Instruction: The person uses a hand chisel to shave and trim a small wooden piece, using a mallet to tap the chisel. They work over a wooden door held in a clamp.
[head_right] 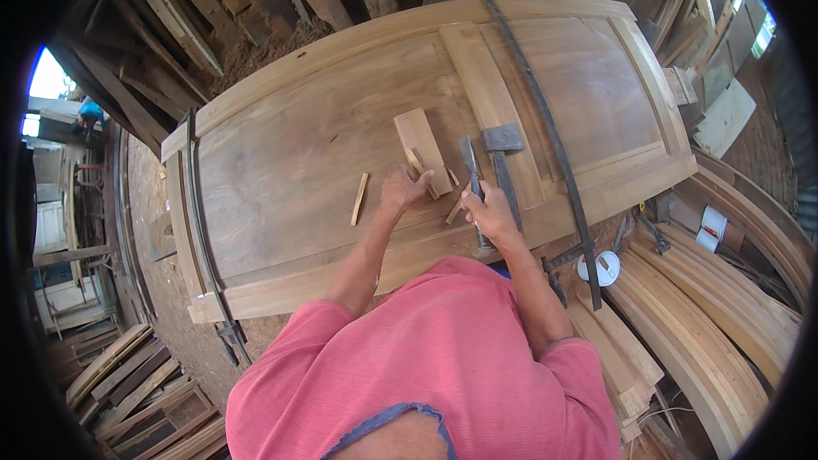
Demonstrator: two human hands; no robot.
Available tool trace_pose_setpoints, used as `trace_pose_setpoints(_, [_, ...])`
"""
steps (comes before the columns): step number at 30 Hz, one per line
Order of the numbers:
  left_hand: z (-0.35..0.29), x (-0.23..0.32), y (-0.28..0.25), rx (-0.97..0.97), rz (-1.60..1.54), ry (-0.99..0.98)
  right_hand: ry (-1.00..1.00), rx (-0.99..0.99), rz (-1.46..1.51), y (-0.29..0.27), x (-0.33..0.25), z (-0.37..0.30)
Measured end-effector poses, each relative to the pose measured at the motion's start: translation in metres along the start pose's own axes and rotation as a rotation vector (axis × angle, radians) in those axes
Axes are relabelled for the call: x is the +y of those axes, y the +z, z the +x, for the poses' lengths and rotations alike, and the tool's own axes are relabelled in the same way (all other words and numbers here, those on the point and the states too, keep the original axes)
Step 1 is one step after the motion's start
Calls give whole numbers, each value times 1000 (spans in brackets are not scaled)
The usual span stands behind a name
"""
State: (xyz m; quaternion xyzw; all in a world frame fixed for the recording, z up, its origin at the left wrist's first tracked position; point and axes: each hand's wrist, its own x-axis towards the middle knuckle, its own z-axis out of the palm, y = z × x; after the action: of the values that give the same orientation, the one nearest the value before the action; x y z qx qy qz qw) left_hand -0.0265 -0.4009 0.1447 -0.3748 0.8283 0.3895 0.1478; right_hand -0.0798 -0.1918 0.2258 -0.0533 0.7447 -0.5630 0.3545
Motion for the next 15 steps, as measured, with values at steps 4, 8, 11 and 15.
trace_pose_setpoints(4, [3, -2, 9, 15, 105, 88, 1, -13, 28, 6, -7, 1])
trace_pose_setpoints(8, [16, -18, 5, -231, -213, 86, -14, -14, 51, 5, -11, -3])
trace_pose_setpoints(11, [12, -12, 2, -229, -266, 112, -40, 16, 58, -1, -2, -3])
trace_pose_setpoints(15, [18, -12, 8, -159, -229, 171, -24, 23, 35, -3, 1, -4])
